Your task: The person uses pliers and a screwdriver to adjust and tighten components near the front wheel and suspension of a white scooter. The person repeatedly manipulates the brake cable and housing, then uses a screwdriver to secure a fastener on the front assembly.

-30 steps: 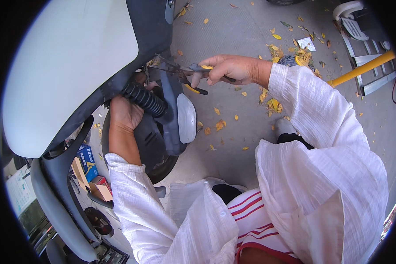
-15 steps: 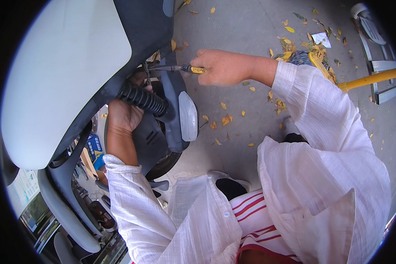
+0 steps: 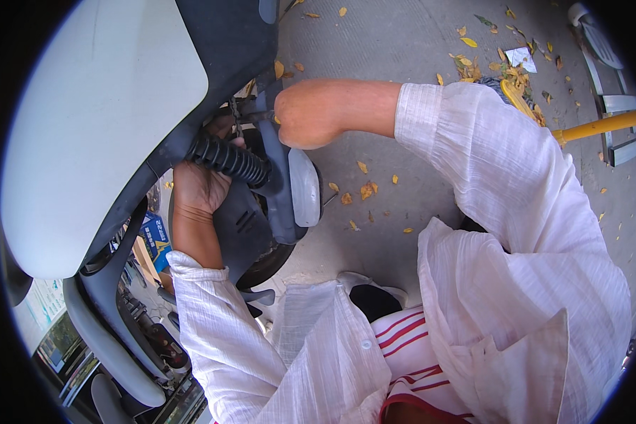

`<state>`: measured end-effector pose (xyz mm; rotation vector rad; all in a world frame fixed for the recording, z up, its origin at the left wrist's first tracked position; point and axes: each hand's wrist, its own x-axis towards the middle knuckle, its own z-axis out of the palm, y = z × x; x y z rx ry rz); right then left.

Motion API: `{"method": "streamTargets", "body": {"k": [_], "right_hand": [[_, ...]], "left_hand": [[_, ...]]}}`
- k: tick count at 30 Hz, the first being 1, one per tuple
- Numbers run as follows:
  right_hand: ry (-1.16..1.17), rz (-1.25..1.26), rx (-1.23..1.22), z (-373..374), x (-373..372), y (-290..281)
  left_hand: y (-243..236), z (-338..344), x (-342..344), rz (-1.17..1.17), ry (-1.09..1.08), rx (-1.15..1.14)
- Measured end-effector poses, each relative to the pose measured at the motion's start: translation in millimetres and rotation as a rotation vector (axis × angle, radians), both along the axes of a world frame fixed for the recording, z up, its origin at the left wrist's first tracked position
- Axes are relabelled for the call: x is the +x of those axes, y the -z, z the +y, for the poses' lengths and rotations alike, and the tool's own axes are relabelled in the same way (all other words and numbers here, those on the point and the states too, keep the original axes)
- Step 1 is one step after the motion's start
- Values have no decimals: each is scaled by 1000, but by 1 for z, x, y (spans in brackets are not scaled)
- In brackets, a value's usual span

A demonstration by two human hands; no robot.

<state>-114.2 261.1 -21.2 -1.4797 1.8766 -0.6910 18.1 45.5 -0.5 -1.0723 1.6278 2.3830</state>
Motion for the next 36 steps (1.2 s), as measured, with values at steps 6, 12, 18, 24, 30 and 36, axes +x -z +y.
{"method": "streamTargets", "body": {"k": [6,12,18,24,30,36], "right_hand": [[44,19,18,-5,1,4],[15,37,-16,-10,-3,13],[106,-96,-43,-2,-7,18],[169,-146,4,1,-5,18],[-48,108,-44,-8,-3,38],[-52,161,52,-7,19,25]], "left_hand": [[-1,1,0,4,-9,-1],[1,-1,1,-12,-21,8],[1,0,0,-28,-23,-4],[4,-10,4,-4,31,14],[3,-10,3,11,54,34],[3,-10,5,20,52,34]]}}
